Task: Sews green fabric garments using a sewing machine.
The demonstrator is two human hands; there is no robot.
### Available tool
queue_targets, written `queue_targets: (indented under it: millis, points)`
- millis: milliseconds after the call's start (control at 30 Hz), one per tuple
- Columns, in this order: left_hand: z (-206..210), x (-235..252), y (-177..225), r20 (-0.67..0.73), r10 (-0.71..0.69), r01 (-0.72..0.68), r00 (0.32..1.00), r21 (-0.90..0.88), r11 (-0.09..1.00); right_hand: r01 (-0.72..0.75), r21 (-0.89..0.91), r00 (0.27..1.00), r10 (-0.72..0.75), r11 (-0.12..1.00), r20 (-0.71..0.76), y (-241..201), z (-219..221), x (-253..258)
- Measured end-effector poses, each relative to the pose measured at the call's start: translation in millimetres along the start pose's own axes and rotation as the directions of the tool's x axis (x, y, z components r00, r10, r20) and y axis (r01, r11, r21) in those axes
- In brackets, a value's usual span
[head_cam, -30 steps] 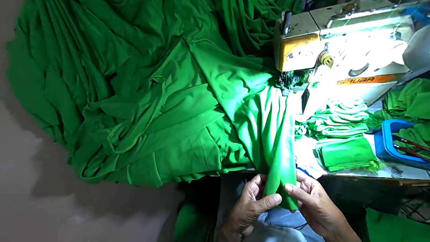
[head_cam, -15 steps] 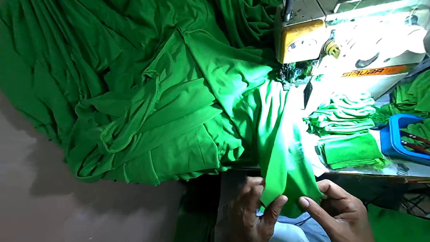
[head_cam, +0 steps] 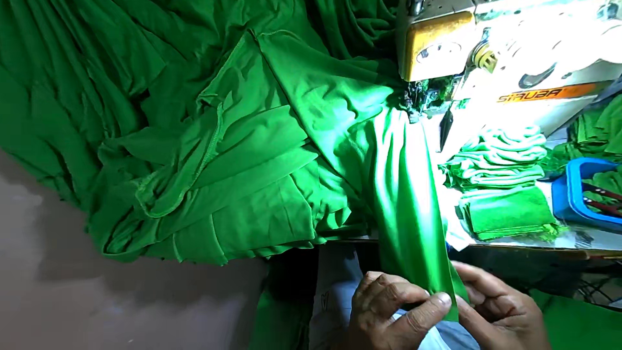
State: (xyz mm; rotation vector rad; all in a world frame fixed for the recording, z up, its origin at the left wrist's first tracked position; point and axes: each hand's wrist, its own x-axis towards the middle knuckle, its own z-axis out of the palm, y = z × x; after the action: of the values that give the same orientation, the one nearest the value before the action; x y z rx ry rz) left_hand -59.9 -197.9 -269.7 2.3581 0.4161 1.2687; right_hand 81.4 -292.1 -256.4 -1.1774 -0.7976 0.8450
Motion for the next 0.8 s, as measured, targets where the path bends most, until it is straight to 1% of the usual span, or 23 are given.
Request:
queue_targets:
  millis: [67, 133, 267, 333, 367, 433, 467, 533, 600, 633, 700, 733, 767, 800]
  points:
    - [2.5, -3.7, 1.6, 0.024, -0.016, 0.014, 1.000, 0.054, 0.998, -0.030, -0.015, 1.000, 0.030, 0.999, 0.003, -1.1, 1.2, -4.2]
    - [3.7, -4.4, 4.5, 0.024, -0.050, 0.048, 0.998, 0.085, 0.995, -0.005, -0.075, 1.000, 0.008, 0.997, 0.030, 2.9, -0.3, -6.0]
    - [5.0, -13.0, 0.4, 0.037, -0.034, 0.034, 0.999, 0.009, 0.999, 0.049, -0.156, 0.993, -0.032, 0.987, 0.112, 9.5, -5.6, -4.5]
    - [6.3, -15.6, 2.1, 0.043, -0.061, 0.061, 0.997, 0.002, 0.998, 0.049, -0.145, 0.986, -0.025, 0.988, 0.162, 8.6, -8.2, -3.8]
    - [7.9, -17.6, 2.0, 0.037, -0.077, 0.077, 0.996, 0.008, 0.997, 0.023, -0.112, 0.984, -0.003, 0.993, 0.178, 7.6, -8.8, -3.9]
    - [12.0, -21.7, 1.1, 0.020, -0.097, 0.096, 0.995, 0.029, 0.995, -0.051, -0.016, 0.984, 0.052, 0.999, 0.170, 5.4, -6.1, -3.5]
    - [13.5, -23.4, 1.0, 0.014, -0.104, 0.103, 0.994, 0.039, 0.994, -0.065, 0.013, 0.988, 0.062, 0.998, 0.144, 4.0, -2.7, -2.2]
    - [13.7, -25.2, -1.1, 0.007, -0.096, 0.096, 0.995, 0.027, 0.995, -0.044, -0.017, 0.993, 0.045, 0.999, 0.113, 5.1, 1.3, 0.5]
    - [10.8, -24.4, -4.5, -0.032, -0.104, 0.101, 0.994, -0.067, 0.993, 0.014, -0.057, 0.995, -0.008, 0.998, 0.103, 9.0, 1.2, 2.8]
    - [8.5, -22.2, -5.7, -0.066, -0.162, 0.153, 0.985, -0.135, 0.979, 0.051, -0.081, 0.993, -0.042, 0.995, 0.114, 7.6, 0.9, 4.3]
    - [5.5, -12.1, -11.3, -0.093, -0.358, 0.324, 0.929, -0.264, 0.909, 0.122, -0.104, 0.981, -0.104, 0.987, 0.163, 0.4, 1.1, 6.8]
    - [5.5, -4.5, -14.8, -0.073, -0.455, 0.403, 0.888, -0.354, 0.844, 0.151, -0.082, 0.973, -0.134, 0.985, 0.190, -3.0, 2.2, 6.9]
    - [5.6, 4.9, -16.6, -0.026, -0.538, 0.468, 0.843, -0.459, 0.755, 0.176, -0.039, 0.963, -0.164, 0.984, 0.214, -5.0, 3.7, 6.9]
    - [3.3, 14.2, -17.2, 0.073, -0.601, 0.534, 0.796, -0.552, 0.641, 0.201, -0.001, 0.955, -0.196, 0.980, 0.225, -5.5, 5.6, 7.4]
